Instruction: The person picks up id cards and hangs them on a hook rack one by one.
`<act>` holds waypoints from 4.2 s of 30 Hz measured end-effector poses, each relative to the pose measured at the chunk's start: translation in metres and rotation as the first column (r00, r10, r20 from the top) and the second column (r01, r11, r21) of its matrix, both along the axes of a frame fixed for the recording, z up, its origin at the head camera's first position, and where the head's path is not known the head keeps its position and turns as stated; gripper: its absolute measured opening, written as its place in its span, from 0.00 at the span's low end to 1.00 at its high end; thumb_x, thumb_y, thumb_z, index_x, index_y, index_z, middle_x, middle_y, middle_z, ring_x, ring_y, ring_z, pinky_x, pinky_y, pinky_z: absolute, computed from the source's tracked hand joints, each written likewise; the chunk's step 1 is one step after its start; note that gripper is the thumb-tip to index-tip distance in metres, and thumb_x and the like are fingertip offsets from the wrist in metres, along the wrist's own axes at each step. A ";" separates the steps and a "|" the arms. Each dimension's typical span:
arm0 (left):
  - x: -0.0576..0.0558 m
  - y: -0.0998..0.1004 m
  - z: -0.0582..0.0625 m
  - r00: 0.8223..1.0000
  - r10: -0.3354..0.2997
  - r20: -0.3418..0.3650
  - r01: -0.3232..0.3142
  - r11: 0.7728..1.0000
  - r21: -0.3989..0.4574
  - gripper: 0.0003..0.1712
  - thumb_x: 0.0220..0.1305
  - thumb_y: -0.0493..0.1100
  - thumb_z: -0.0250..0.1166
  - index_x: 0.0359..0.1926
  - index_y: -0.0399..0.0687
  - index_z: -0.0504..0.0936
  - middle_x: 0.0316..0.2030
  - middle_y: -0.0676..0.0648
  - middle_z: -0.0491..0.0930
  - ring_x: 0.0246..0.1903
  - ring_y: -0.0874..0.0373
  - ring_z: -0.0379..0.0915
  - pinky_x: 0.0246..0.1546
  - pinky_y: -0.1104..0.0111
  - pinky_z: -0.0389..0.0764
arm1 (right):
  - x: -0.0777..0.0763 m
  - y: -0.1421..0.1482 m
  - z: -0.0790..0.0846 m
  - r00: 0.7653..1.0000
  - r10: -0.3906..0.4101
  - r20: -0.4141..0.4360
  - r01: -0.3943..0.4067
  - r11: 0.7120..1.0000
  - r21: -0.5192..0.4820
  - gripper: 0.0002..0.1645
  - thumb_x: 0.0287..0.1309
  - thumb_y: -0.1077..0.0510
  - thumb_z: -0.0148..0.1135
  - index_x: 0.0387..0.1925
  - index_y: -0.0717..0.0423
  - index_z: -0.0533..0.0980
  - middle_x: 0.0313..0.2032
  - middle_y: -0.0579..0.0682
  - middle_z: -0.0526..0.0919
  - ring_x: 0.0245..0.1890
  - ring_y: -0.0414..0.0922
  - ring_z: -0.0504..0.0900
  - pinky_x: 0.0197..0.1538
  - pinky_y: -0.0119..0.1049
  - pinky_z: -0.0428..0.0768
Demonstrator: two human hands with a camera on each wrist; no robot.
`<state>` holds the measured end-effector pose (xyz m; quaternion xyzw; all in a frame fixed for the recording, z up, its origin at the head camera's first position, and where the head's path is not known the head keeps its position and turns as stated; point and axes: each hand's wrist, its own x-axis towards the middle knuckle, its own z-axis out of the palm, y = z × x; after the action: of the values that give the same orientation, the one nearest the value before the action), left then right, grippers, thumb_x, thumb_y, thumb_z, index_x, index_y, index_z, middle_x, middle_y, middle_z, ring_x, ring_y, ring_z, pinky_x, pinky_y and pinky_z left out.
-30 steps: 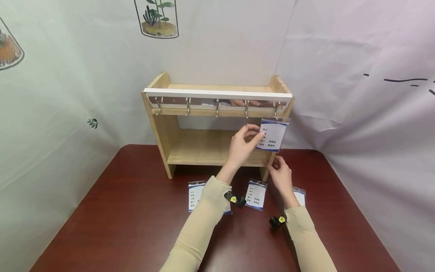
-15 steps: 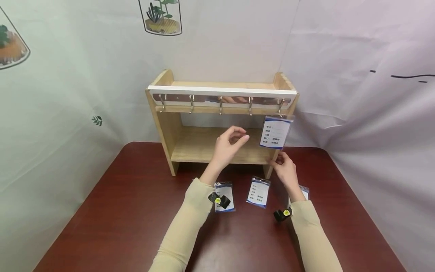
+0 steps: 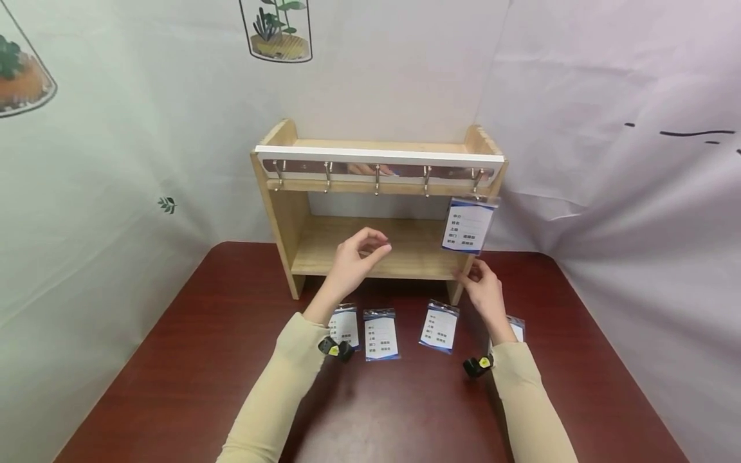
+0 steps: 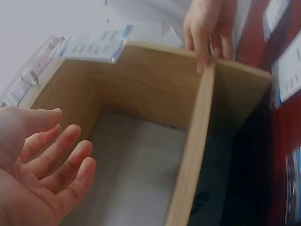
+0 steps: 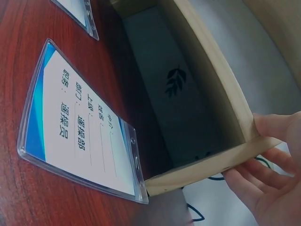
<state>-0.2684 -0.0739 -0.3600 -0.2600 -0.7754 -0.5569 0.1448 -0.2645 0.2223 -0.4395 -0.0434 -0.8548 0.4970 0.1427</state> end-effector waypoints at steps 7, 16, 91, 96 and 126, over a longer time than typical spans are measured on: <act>0.000 -0.028 -0.008 0.998 0.060 0.017 -0.059 0.996 -0.070 0.13 0.68 0.44 0.68 0.48 0.41 0.82 0.42 0.47 0.87 0.39 0.53 0.81 0.44 0.56 0.81 | -0.001 0.000 -0.002 1.000 0.004 -0.014 -0.004 1.000 0.007 0.35 0.65 0.49 0.68 0.65 0.64 0.69 0.57 0.68 0.80 0.57 0.60 0.80 0.54 0.54 0.80; 0.006 -0.057 -0.011 0.996 0.078 0.049 -0.071 0.990 -0.121 0.13 0.67 0.44 0.69 0.48 0.42 0.82 0.42 0.46 0.87 0.40 0.51 0.82 0.43 0.57 0.81 | 0.000 0.000 -0.005 1.000 0.011 -0.005 -0.011 1.000 0.005 0.35 0.65 0.47 0.67 0.65 0.64 0.69 0.58 0.68 0.79 0.57 0.61 0.80 0.54 0.54 0.80; -0.001 -0.112 -0.111 0.957 0.164 0.239 0.025 0.775 -0.631 0.35 0.49 0.41 0.77 0.57 0.28 0.78 0.50 0.33 0.82 0.50 0.42 0.78 0.51 0.51 0.78 | 0.002 0.008 -0.006 0.997 0.067 0.024 -0.066 0.998 -0.014 0.36 0.65 0.45 0.67 0.65 0.61 0.69 0.56 0.67 0.80 0.56 0.61 0.80 0.57 0.55 0.77; -0.004 -0.111 -0.113 0.955 0.171 0.242 0.026 0.764 -0.645 0.35 0.49 0.41 0.79 0.56 0.29 0.79 0.52 0.34 0.80 0.54 0.39 0.75 0.56 0.48 0.75 | 0.002 0.009 -0.007 0.998 0.067 0.020 -0.067 0.998 -0.005 0.37 0.65 0.45 0.66 0.66 0.61 0.68 0.56 0.66 0.80 0.55 0.60 0.80 0.56 0.54 0.78; -0.007 -0.110 -0.114 0.949 0.198 0.245 0.024 0.728 -0.685 0.24 0.44 0.42 0.82 0.42 0.41 0.84 0.46 0.41 0.79 0.53 0.39 0.70 0.55 0.49 0.72 | 0.000 0.010 -0.010 0.994 0.099 0.039 -0.097 0.994 -0.059 0.39 0.65 0.44 0.66 0.68 0.60 0.66 0.57 0.67 0.78 0.58 0.61 0.79 0.58 0.54 0.76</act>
<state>-0.2753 -0.1835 -0.4740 -0.1697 -0.9490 -0.2601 -0.0539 -0.2648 0.2321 -0.4492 -0.0159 -0.8441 0.5267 0.0989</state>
